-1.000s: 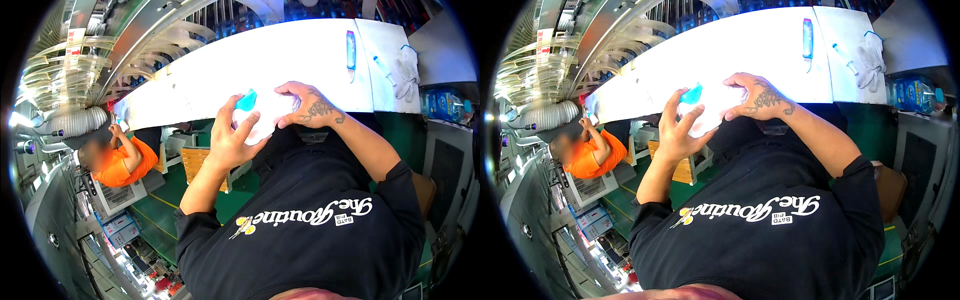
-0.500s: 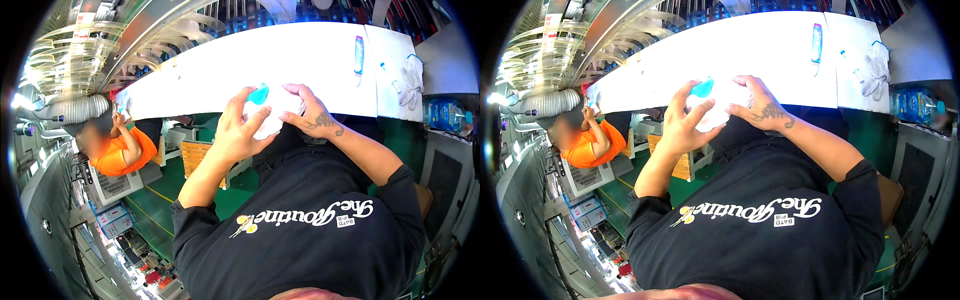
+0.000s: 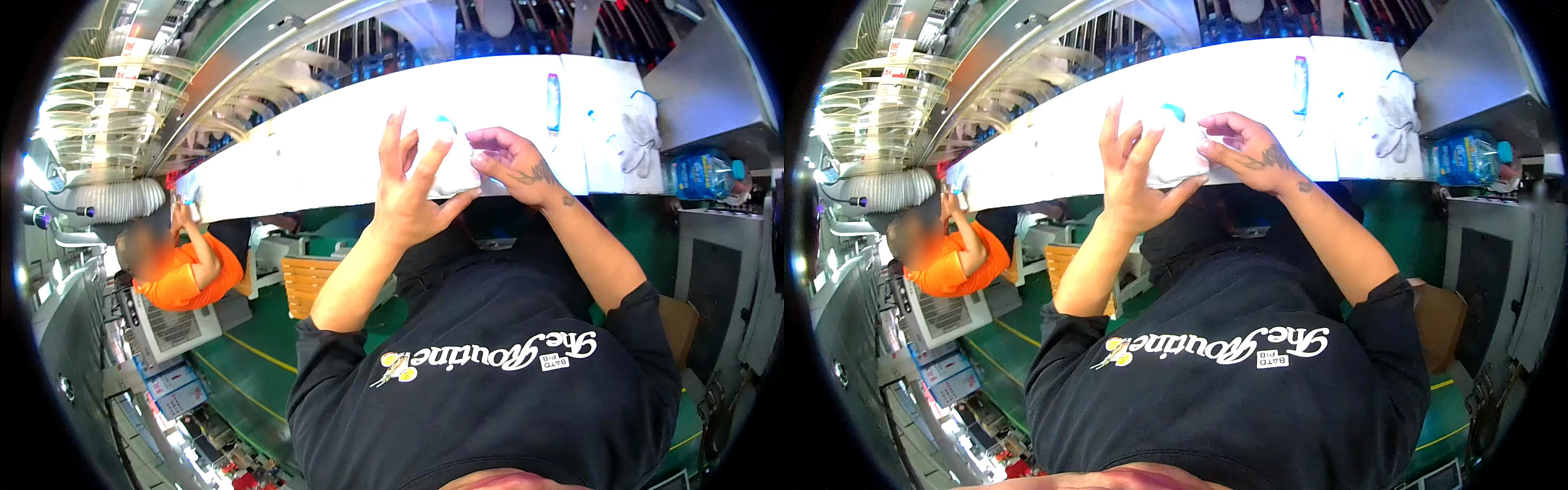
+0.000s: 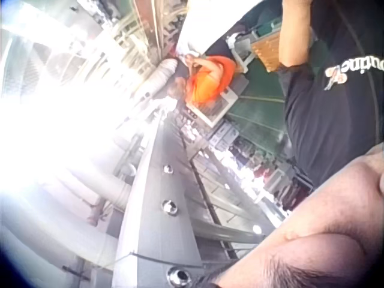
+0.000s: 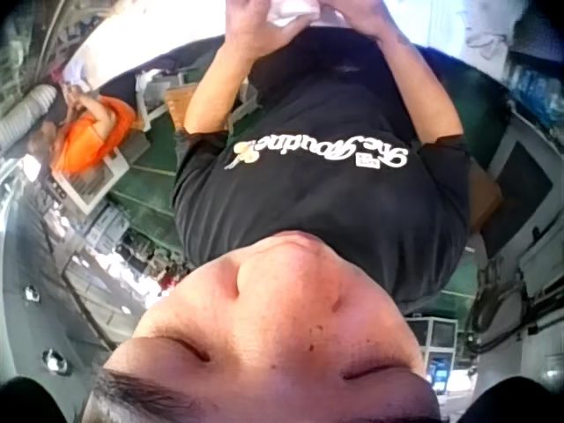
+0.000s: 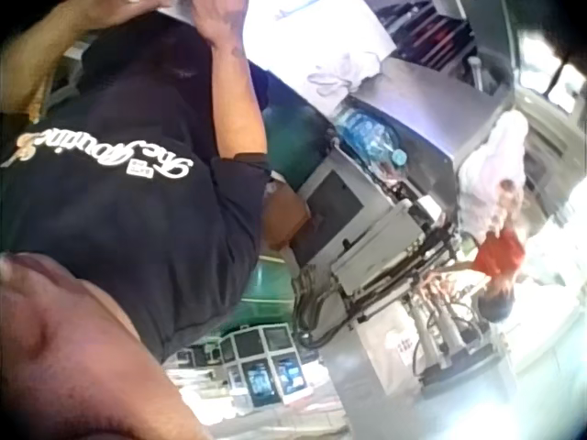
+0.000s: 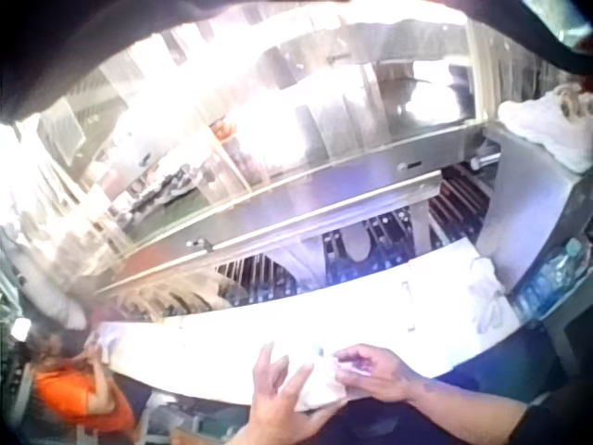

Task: The person assembles white slipper components on a factory workbench. They insert a blue insole into the white slipper base and press the edges to secure the fit. The person handles the slippers one at a time, repeating the insertion and pressing process for multiple units.

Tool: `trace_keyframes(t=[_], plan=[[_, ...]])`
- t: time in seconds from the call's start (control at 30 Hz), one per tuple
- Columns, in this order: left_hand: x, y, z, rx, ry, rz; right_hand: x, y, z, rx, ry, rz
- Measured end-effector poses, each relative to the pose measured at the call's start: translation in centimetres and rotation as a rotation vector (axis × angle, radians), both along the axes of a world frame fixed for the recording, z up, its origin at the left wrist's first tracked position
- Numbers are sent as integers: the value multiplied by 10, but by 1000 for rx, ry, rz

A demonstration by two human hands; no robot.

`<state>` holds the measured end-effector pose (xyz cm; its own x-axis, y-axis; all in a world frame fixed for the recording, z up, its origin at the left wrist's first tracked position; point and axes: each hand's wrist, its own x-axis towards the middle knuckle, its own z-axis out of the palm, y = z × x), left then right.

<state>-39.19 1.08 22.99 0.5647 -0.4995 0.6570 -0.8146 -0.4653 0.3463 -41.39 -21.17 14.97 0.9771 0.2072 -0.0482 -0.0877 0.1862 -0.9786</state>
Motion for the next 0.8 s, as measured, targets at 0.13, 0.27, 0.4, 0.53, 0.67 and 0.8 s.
trace_keyframes(t=[0.13, 0.27, 0.4, 0.53, 0.67, 0.8], plan=[[14, 0, -107, -136, 475, -123, -4, -29, 6, -201, -38, 22], [16, -31, -84, 69, 401, -13, 28, -81, -24, -977, -177, -472], [22, -21, -50, 541, 382, 214, 63, -97, -44, -1408, 81, -510], [25, -2, -56, 644, 335, 234, 77, -76, -16, -1108, 231, -249], [16, -6, -60, 594, 327, 248, 54, -37, 20, -19, 150, -404], [17, -10, -59, 566, 348, 280, 36, -10, 39, 409, -9, -291]])
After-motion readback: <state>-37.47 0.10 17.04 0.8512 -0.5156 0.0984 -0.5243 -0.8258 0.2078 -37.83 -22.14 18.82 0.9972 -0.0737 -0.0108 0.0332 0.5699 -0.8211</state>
